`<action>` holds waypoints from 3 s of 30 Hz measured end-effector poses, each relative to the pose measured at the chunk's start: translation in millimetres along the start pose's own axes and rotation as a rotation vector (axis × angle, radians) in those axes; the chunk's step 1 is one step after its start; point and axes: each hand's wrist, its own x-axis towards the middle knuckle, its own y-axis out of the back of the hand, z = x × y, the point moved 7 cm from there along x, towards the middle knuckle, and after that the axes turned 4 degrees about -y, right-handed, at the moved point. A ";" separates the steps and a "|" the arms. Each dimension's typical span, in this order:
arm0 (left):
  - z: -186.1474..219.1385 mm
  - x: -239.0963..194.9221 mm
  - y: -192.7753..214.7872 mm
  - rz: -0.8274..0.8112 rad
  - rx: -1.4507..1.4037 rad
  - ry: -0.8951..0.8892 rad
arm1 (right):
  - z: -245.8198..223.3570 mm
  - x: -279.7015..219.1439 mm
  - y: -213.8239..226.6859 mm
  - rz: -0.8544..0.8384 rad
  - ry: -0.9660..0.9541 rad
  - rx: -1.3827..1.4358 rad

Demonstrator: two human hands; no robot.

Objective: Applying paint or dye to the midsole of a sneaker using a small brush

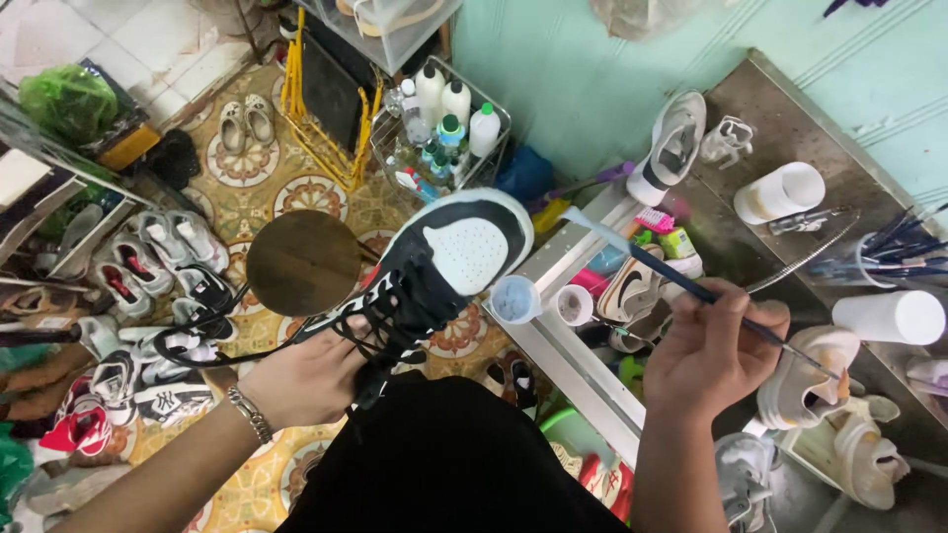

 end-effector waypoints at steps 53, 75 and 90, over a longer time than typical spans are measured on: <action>-81.5 14.7 -34.9 -0.097 -0.081 -0.224 | 29.3 -74.7 59.1 0.183 0.115 -0.054; -175.9 385.6 -213.3 -0.514 -0.129 -0.480 | -39.6 -361.1 215.2 1.239 0.100 -0.421; -192.4 355.2 -280.7 -0.108 -0.111 -0.429 | -140.9 -404.7 277.8 1.343 0.381 -0.811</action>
